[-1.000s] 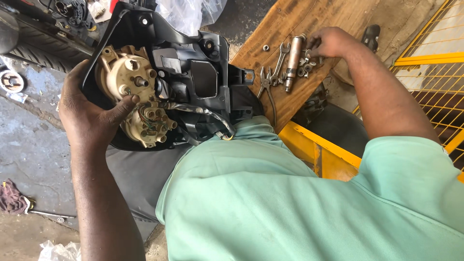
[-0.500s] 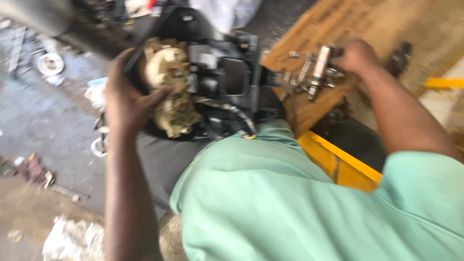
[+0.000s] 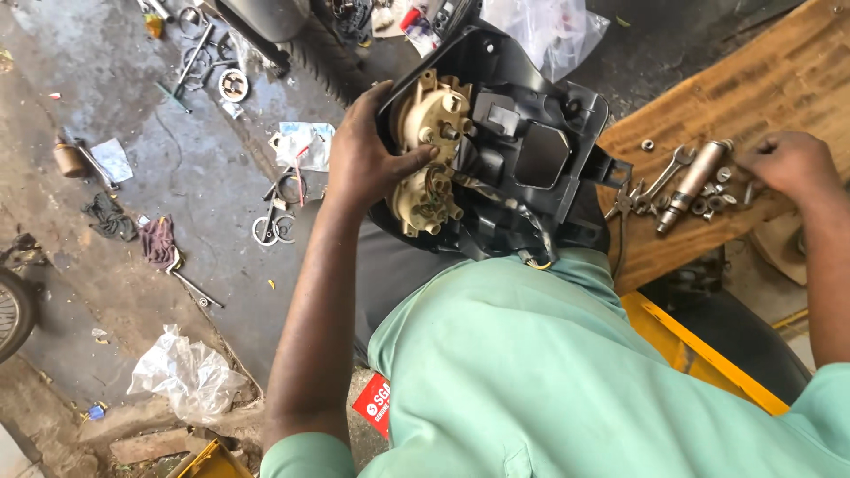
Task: The recorder is assembling a motorcycle speedometer into its plastic housing, connecting wires, and using tools to secure parts.
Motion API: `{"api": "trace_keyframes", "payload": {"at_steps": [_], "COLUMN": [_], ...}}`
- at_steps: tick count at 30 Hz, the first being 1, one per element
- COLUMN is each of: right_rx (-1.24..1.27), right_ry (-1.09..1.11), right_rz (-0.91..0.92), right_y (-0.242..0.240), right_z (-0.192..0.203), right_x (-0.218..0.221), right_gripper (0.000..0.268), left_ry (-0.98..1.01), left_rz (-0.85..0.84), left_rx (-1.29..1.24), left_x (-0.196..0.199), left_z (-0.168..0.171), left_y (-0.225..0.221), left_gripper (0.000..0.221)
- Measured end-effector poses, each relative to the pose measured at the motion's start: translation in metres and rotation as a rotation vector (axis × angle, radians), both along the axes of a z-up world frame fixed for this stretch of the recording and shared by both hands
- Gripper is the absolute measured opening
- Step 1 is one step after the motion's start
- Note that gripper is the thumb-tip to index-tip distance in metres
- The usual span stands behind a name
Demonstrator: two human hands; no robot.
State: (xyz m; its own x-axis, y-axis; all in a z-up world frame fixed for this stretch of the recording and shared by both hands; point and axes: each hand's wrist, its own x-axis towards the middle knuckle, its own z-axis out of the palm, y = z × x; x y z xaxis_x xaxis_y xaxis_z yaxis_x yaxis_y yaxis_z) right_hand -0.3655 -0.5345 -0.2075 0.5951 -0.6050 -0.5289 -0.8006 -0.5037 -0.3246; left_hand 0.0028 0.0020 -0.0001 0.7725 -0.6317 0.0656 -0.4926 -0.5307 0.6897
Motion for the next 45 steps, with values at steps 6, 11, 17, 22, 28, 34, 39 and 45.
{"api": "trace_keyframes", "payload": {"at_steps": [6,11,17,22,28,34,39,45], "right_rx": [0.315,0.615,0.749,0.494,0.327,0.183,0.255,-0.028], "right_ry": [-0.480,-0.885,-0.867,-0.752,-0.908,-1.036,-1.026,-1.048], "right_rz": [-0.190,-0.125,0.245,0.372,0.468,0.486,0.401,0.487], "right_y": [-0.055,0.064,0.222,0.290,0.321,0.322,0.320,0.327], "right_z": [-0.039,0.154,0.259,0.224,0.219,0.209,0.200,0.216], "right_x": [0.020,0.156,0.260,0.306,0.307,0.307,0.309,0.303], "right_gripper": [0.017,0.015,0.017,0.016,0.012,0.008,0.007,0.013], "left_ry": [0.053,0.027,0.030,0.012,0.023,0.032,0.045,0.045], "left_rz": [0.024,0.005,0.025,0.047,0.079,0.064,0.066,0.055], "left_rx": [0.029,0.030,0.051,0.065,0.038,0.046,0.059,0.060], "left_x": [-0.001,0.000,-0.002,-0.005,-0.005,-0.005,-0.006,-0.006], "left_z": [0.006,0.005,0.014,0.014,0.005,0.011,0.012,0.013], "left_y": [-0.002,-0.004,-0.007,-0.004,0.004,-0.001,-0.004,-0.006], "left_gripper": [0.095,0.095,0.096,0.095,0.094,0.094,0.095,0.094]}}
